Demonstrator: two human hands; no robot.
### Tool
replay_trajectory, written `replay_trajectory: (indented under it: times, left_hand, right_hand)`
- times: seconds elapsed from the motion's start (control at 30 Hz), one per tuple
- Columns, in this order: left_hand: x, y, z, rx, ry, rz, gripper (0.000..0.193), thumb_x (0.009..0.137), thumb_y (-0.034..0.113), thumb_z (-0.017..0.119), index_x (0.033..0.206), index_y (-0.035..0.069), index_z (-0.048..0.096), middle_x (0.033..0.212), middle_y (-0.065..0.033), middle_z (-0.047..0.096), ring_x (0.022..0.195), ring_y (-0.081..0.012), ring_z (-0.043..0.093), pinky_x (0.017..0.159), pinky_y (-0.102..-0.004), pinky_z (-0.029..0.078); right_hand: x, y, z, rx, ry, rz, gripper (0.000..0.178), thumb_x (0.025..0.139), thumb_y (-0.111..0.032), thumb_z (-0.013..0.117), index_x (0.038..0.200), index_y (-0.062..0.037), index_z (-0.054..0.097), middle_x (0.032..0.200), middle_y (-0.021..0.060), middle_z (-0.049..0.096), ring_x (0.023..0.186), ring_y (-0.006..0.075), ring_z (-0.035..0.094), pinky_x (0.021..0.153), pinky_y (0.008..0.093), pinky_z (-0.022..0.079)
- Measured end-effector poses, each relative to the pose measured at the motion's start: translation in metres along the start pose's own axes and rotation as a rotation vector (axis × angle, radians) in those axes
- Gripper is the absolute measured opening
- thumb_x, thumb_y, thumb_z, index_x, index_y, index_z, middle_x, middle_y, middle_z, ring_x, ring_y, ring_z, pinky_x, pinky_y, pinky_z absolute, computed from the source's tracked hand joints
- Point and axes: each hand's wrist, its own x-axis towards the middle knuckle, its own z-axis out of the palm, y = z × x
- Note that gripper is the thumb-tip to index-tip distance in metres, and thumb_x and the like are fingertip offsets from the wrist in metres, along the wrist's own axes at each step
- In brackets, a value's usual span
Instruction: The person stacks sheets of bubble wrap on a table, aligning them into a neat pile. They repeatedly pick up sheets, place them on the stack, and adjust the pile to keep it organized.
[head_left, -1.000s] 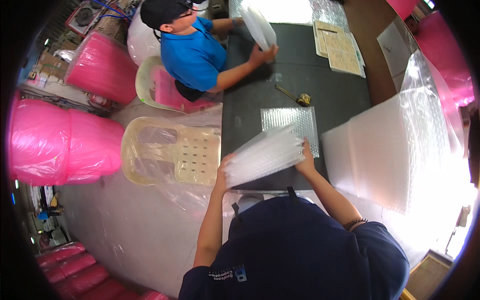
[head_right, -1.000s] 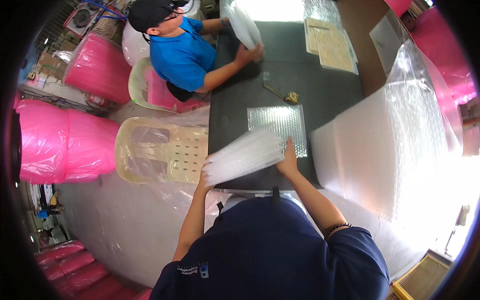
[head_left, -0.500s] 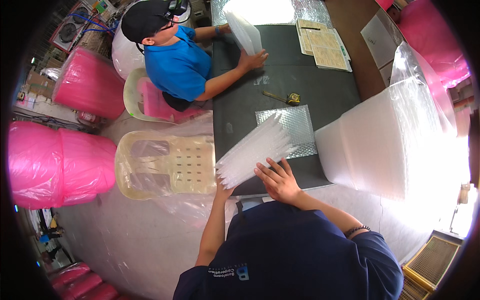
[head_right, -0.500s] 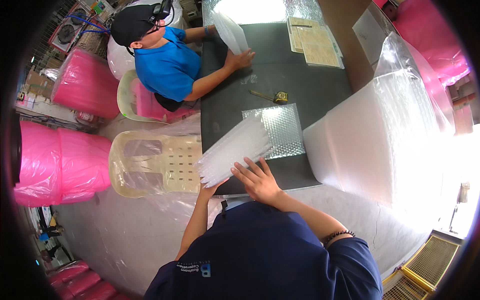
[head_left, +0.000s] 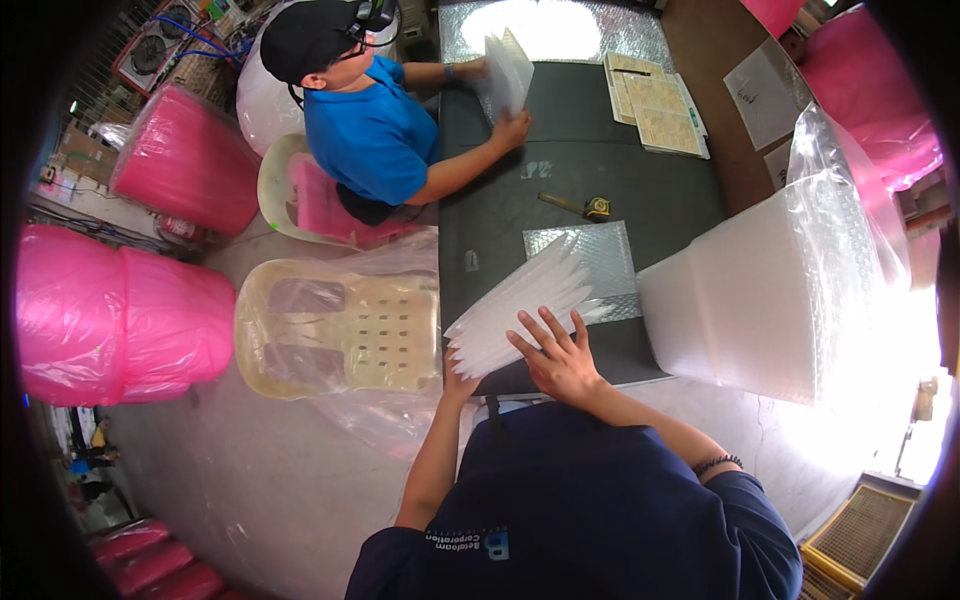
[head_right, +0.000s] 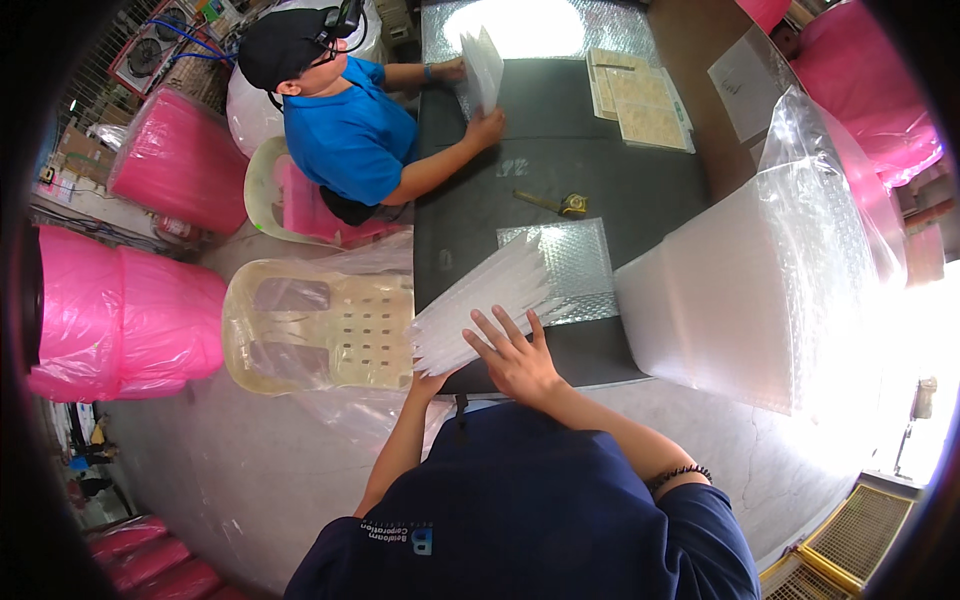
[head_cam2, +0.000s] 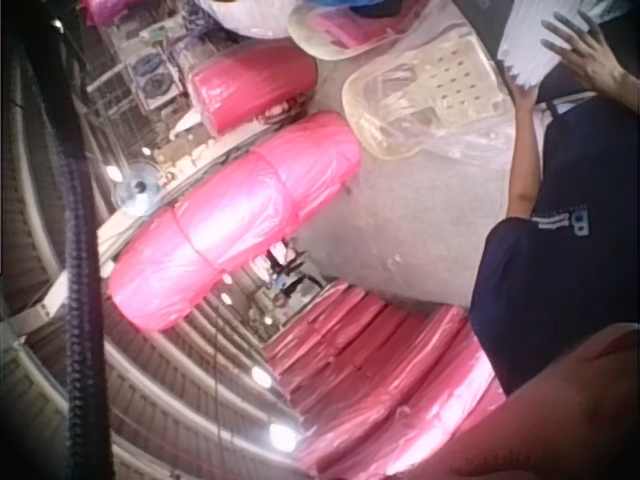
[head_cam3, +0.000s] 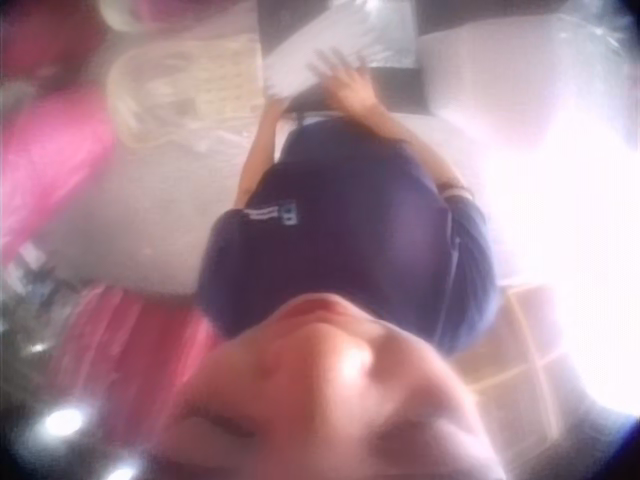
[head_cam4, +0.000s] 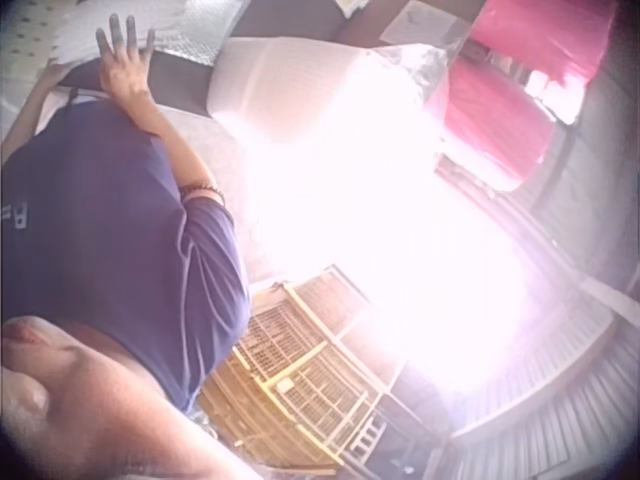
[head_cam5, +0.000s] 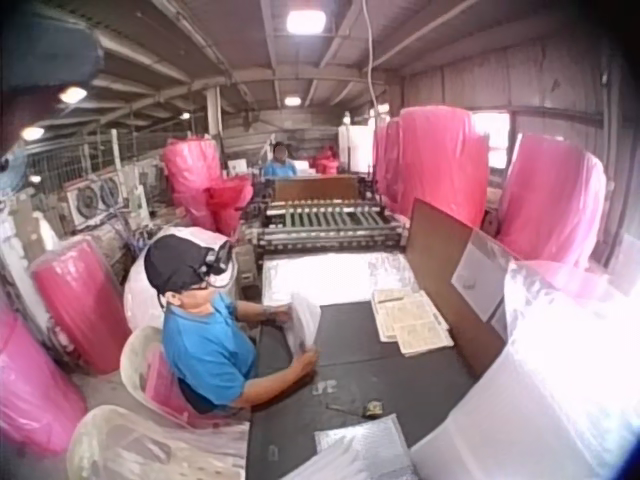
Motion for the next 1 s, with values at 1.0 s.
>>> replay_trajectory:
  times: [1.0]
  left_hand:
    - [-0.003, 0.026, -0.006, -0.379, -0.161, -0.199, 0.089, 0.062, 0.02, 0.08, 0.133, 0.015, 0.027, 0.125, -0.0139, 0.04, 0.116, -0.0327, 0.043, 0.084, -0.0517, 0.045]
  right_hand:
    - [0.061, 0.033, -0.022, 0.373, -0.269, -0.13, 0.088, 0.063, -0.04, 0.073, 0.138, -0.0237, 0.029, 0.147, 0.007, 0.017, 0.136, 0.0261, 0.014, 0.104, 0.0592, 0.004]
